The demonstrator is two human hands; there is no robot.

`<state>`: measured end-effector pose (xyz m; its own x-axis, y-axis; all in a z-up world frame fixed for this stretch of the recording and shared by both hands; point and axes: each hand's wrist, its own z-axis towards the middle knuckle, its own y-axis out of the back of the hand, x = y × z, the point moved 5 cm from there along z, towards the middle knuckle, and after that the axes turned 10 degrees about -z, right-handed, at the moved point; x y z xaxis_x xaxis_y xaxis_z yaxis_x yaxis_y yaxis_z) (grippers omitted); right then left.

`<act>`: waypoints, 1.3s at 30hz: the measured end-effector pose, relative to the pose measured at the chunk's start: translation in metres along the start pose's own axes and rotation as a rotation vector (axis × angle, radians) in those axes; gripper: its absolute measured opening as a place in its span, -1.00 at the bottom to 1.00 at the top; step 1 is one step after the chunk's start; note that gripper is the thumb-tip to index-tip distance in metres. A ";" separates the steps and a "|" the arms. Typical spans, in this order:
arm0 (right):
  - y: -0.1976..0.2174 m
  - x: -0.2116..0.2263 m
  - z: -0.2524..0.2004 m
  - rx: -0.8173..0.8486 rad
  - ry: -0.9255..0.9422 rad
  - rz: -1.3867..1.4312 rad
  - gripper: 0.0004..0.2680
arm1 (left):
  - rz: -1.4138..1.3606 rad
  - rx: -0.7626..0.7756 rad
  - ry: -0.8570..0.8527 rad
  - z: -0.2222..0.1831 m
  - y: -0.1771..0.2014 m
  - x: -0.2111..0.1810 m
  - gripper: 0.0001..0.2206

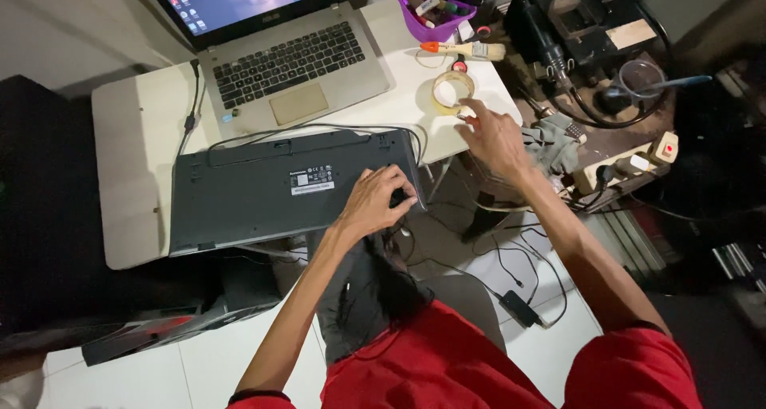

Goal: Disassembling a laptop by prying the back cover and manipulating internal components using a small screwdriver.

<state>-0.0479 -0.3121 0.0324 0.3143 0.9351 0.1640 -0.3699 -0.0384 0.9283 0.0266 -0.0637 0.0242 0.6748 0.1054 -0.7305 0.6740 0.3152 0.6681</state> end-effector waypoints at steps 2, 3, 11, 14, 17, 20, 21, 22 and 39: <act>-0.014 -0.011 0.009 -0.037 0.008 -0.053 -0.73 | -0.044 -0.023 0.023 0.003 0.002 0.001 -0.89; -0.021 -0.017 0.012 -0.073 0.011 -0.107 -0.79 | -0.091 -0.042 0.043 0.005 0.003 0.003 -0.90; -0.021 -0.024 0.008 -0.097 0.077 -0.014 -0.85 | -0.237 -0.256 0.057 0.064 0.006 0.005 -0.90; -0.012 -0.019 0.002 -0.107 0.099 0.029 -0.85 | -0.220 -0.345 0.050 0.097 -0.003 0.013 -0.89; 0.013 -0.007 -0.006 -0.107 0.091 0.047 -0.79 | -0.215 -0.418 0.036 0.124 -0.008 0.011 -0.89; 0.034 -0.001 -0.015 -0.108 0.025 0.085 -0.74 | -0.126 -0.456 0.071 0.155 -0.018 0.028 -0.88; 0.038 -0.002 -0.018 -0.109 -0.027 0.129 -0.74 | -0.044 -0.463 0.118 0.165 -0.024 0.039 -0.89; 0.036 -0.009 -0.021 -0.108 -0.025 0.126 -0.74 | -0.047 -0.465 0.118 0.171 -0.025 0.045 -0.89; -0.007 0.015 -0.081 0.165 -0.201 0.435 -0.86 | 0.148 -0.032 0.088 -0.030 0.039 -0.028 -0.27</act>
<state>-0.1118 -0.2692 0.0015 0.3305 0.7344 0.5929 -0.3657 -0.4794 0.7977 0.0246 -0.0258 0.0661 0.7358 0.2349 -0.6351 0.5586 0.3196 0.7654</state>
